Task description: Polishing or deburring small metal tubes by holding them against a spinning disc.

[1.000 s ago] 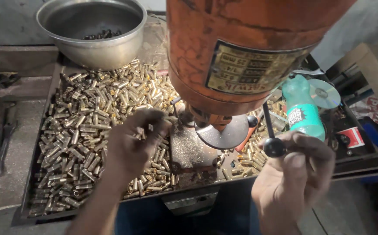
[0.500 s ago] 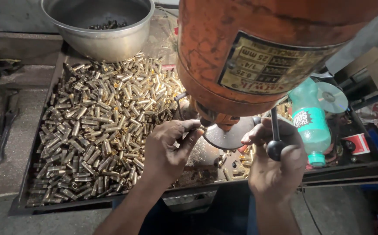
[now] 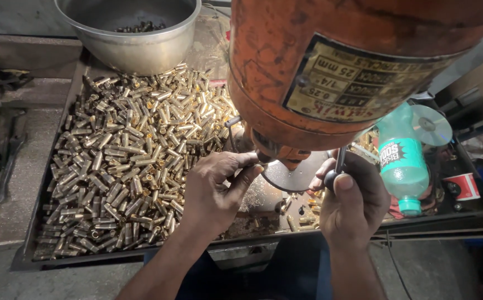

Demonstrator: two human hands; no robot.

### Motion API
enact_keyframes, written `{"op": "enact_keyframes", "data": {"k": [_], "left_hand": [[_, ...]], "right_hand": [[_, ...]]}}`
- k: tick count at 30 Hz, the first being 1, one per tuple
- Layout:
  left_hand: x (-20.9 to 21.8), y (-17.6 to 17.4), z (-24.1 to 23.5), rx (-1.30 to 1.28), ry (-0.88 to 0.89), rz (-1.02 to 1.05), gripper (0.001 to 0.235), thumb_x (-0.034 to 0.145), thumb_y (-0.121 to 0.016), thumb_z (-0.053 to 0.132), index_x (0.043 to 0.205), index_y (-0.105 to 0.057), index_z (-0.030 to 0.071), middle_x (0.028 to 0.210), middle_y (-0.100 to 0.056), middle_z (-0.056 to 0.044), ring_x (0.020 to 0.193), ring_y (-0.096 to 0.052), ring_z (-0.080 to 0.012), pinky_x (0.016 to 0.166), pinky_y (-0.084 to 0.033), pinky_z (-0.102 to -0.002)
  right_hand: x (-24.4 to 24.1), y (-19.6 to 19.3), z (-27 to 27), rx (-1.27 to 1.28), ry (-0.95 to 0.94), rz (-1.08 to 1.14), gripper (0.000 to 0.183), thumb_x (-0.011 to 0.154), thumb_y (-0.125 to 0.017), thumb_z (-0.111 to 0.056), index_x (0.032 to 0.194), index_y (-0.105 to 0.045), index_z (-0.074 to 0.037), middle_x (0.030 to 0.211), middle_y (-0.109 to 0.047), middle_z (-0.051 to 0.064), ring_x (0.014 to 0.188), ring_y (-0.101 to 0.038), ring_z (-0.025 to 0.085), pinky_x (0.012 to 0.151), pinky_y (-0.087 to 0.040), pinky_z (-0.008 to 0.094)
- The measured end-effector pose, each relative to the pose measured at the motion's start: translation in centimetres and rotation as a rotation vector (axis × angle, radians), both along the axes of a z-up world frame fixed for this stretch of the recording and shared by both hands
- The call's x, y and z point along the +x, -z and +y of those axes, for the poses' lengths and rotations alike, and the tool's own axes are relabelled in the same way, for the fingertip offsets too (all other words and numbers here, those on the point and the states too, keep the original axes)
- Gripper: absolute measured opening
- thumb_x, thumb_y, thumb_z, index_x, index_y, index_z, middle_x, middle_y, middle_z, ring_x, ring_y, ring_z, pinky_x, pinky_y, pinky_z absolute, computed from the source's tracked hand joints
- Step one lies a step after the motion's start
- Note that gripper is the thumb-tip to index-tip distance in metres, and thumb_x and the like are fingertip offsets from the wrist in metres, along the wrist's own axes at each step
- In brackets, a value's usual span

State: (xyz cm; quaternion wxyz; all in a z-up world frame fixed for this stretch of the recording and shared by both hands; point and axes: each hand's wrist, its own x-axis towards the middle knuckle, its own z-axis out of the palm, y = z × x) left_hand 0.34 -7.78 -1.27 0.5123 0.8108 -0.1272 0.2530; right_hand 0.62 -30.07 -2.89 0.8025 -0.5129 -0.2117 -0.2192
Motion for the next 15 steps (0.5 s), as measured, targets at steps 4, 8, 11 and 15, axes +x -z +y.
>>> {"op": "enact_keyframes", "data": {"k": [4, 8, 11, 15], "left_hand": [[-0.01, -0.16, -0.03, -0.003, 0.004, 0.013, 0.02, 0.088, -0.081, 0.02, 0.104, -0.079, 0.008, 0.097, -0.079, -0.009, 0.09, -0.076, -0.0246, 0.082, -0.056, -0.037], [-0.03, -0.28, -0.12, -0.001, 0.004, 0.039, 0.019, 0.088, -0.081, 0.019, 0.103, -0.079, 0.008, 0.095, -0.079, -0.008, 0.088, -0.076, -0.0237, 0.081, -0.056, -0.036], [-0.17, -0.39, -0.14, 0.007, 0.007, 0.022, 0.019, 0.088, -0.081, 0.019, 0.103, -0.079, 0.008, 0.096, -0.079, -0.008, 0.089, -0.076, -0.0235, 0.082, -0.057, -0.036], [-0.47, -0.82, 0.03, -0.004, 0.018, -0.012, 0.018, 0.088, -0.079, 0.016, 0.105, -0.079, 0.008, 0.097, -0.079, -0.008, 0.091, -0.077, -0.0224, 0.081, -0.058, -0.035]], "right_hand": [[-0.06, -0.38, 0.0, -0.033, -0.001, -0.002, 0.031, 0.108, -0.068, -0.013, 0.129, -0.062, 0.01, 0.104, -0.068, 0.017, 0.091, -0.066, 0.021, 0.073, -0.057, 0.032], [-0.04, -0.64, 0.11, -0.11, 0.065, 0.045, 0.033, 0.108, -0.068, -0.013, 0.129, -0.06, 0.01, 0.103, -0.068, 0.019, 0.09, -0.065, 0.02, 0.075, -0.056, 0.031], [-0.04, -0.71, -0.08, -0.149, 0.099, 0.071, 0.047, 0.105, -0.069, -0.028, 0.129, -0.059, 0.011, 0.104, -0.067, 0.019, 0.091, -0.065, 0.021, 0.076, -0.056, 0.033], [-0.34, -0.82, -0.31, -0.197, 0.081, 0.083, 0.09, 0.097, -0.058, -0.071, 0.129, -0.058, 0.013, 0.104, -0.066, 0.019, 0.089, -0.065, 0.023, 0.079, -0.055, 0.035]]}}
